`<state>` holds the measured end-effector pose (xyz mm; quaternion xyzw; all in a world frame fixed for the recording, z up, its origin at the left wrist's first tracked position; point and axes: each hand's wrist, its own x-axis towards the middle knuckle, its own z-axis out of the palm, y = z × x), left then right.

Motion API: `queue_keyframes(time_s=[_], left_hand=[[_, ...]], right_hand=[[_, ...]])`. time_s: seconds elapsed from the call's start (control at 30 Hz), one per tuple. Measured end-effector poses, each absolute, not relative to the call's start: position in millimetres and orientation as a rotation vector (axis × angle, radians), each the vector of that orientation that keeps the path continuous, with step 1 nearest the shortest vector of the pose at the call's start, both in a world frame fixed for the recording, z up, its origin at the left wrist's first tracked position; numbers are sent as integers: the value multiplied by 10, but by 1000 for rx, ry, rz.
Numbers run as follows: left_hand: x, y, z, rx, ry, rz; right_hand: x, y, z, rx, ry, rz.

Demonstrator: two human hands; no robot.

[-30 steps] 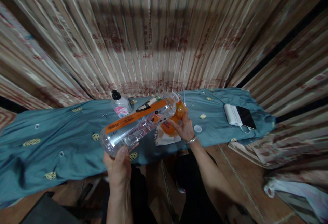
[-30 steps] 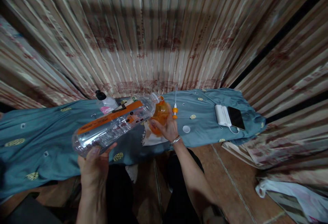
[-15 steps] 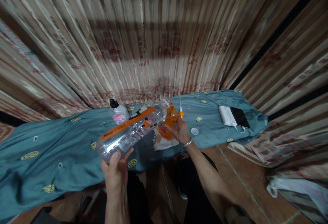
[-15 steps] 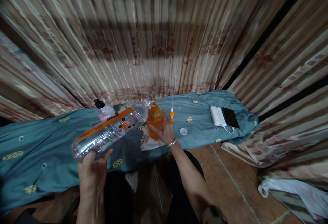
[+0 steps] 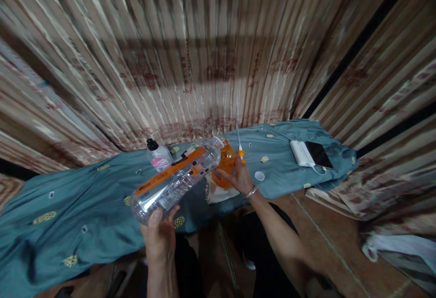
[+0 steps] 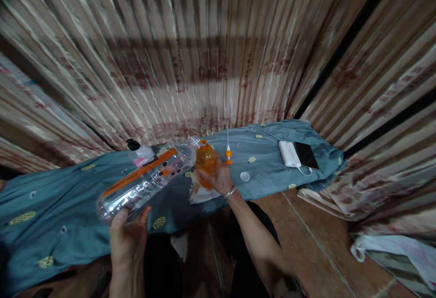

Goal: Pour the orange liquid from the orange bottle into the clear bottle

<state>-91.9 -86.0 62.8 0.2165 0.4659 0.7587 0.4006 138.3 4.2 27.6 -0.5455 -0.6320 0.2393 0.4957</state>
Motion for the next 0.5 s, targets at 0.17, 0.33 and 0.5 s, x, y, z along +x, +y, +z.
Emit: queue_keyframes(time_s=[0.17,0.33,0.5], left_hand=[[-912,-882,625,575,1173,1906],[-943,-881,656,631,1164,1895],[-963,-856,693,632,1161,1907]], right_hand=[[1381,29,275,-1298,-1521,562],[1372,56,205,-1280,-1523,550],[1357,80,192,-1245,-1523,550]])
